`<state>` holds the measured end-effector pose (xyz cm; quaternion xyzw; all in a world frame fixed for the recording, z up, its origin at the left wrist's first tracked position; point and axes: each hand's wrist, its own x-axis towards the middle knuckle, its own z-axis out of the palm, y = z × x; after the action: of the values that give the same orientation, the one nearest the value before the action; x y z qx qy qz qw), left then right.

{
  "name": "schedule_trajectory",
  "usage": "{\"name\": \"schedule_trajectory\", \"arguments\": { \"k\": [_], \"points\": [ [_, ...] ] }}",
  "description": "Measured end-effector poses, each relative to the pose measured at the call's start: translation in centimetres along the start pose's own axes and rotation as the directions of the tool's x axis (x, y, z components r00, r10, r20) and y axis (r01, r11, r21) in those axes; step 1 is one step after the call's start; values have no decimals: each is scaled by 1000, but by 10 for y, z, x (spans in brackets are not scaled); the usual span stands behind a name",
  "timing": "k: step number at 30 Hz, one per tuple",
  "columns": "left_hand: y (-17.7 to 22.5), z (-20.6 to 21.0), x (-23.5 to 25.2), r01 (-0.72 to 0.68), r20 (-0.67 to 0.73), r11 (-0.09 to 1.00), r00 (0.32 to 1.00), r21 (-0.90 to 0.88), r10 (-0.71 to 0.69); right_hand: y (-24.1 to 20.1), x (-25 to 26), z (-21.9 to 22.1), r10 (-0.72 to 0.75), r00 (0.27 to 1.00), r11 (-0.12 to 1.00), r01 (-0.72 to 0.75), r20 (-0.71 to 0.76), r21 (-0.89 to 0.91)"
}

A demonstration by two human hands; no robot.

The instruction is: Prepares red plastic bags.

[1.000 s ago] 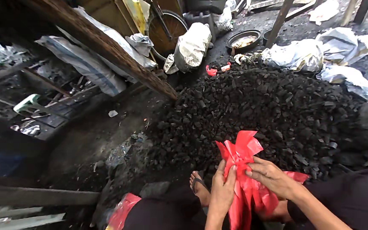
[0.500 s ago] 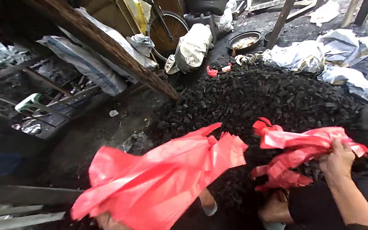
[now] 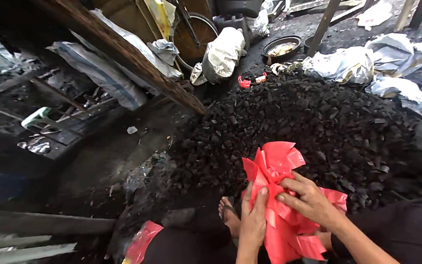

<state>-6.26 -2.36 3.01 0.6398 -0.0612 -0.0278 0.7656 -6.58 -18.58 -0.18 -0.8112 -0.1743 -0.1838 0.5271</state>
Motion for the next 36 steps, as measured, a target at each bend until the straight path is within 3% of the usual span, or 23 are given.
{"name": "schedule_trajectory", "arguments": {
  "k": [4,5,7,8,10,11,13,14,15,17,19,23,25,28,30,32,34,36],
  "points": [
    [7,-1,-3,38,-5,999,999,-9,-39,1,-2,0,-46,999,990,47,-15,135],
    [11,-2,-5,48,-77,998,996,31,-46,1,-3,-2,1,999,983,8,-49,184],
    [22,-16,-10,85,-300,983,953,162,-33,3,-8,-13,232,954,950,-181,-189,254],
    [28,-31,-12,85,-399,969,917,233,16,9,-11,-24,368,885,913,-286,-284,291],
    [43,-75,-18,33,-592,973,798,229,112,36,-18,-55,575,637,818,-436,-512,376],
    [48,-98,-22,-77,-666,981,724,178,178,58,-25,-71,616,497,784,-462,-611,414],
    [55,-127,-22,-319,-710,947,660,30,245,95,-42,-96,617,289,767,-428,-732,478],
    [57,-127,-19,-434,-724,901,632,-33,278,102,-47,-103,601,241,775,-410,-762,481],
    [54,-134,-18,-504,-688,861,648,-66,326,103,-48,-107,583,238,786,-408,-777,465],
    [48,-134,-16,-519,-662,852,661,-64,353,91,-43,-104,524,350,820,-454,-777,348],
    [54,-106,-11,-367,-690,930,678,-21,252,75,-31,-97,419,538,870,-468,-731,154],
    [54,-42,-8,26,-487,988,872,152,52,31,-5,-70,196,825,937,-316,-530,-146],
    [33,-13,-4,33,-368,989,929,147,24,17,-1,-46,108,926,973,-173,-361,-155],
    [11,10,-1,-24,-114,999,993,-34,20,4,-4,-14,20,994,999,-25,-108,-39],
    [6,14,0,-2,-43,994,999,-106,-3,-10,-7,-5,87,996,996,-87,7,-3],
    [2,12,1,-23,-16,992,1000,-122,21,-14,-6,4,121,993,993,-120,13,-16],
    [0,8,1,-44,-8,995,999,-89,43,-9,-5,13,59,997,998,-60,-47,-15],
    [5,5,1,-33,-64,997,998,-63,29,-5,-3,17,47,992,998,-41,-117,55]
  ]
}}
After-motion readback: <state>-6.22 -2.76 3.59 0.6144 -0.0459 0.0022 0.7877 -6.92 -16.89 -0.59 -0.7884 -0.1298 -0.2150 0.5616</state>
